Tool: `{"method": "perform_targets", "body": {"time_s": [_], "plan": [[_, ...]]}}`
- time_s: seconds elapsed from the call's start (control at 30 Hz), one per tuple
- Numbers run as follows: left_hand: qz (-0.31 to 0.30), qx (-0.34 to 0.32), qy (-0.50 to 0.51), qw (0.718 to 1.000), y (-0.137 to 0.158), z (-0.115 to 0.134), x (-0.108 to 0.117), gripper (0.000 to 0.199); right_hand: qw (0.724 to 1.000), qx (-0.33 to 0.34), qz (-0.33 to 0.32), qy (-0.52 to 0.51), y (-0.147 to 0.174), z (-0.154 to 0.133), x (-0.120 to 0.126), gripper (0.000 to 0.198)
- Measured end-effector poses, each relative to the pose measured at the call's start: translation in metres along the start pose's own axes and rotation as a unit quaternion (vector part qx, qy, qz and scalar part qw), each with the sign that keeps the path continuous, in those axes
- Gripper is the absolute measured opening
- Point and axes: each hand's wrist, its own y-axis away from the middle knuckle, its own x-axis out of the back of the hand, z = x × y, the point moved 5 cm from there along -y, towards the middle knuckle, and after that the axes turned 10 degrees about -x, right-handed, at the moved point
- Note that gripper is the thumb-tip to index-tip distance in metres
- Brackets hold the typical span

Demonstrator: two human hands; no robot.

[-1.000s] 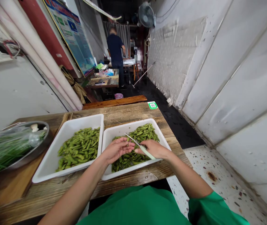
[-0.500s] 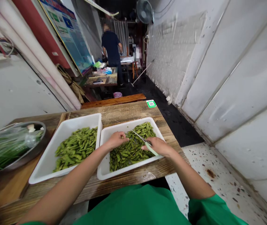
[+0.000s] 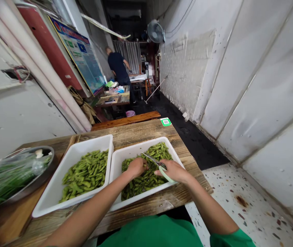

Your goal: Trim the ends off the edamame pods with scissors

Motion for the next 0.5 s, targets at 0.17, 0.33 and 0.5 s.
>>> {"method": "perform_targets", "body": {"time_s": [0.17, 0.33, 0.5], "plan": [[0.095, -0.051, 0.230, 0.967, 0.016, -0.005, 0.020, 0.029, 1.000, 0.010, 0.001, -0.009, 0.003, -0.008, 0.003, 0.054], [0.111, -0.044, 0.404, 0.907, 0.038, -0.006, 0.025, 0.037, 0.999, 0.025, -0.031, -0.009, 0.004, -0.018, 0.003, 0.055], [0.117, -0.038, 0.445, 0.887, 0.047, -0.001, 0.028, 0.035, 0.996, 0.045, -0.065, -0.031, 0.005, -0.030, 0.002, 0.049]]}}
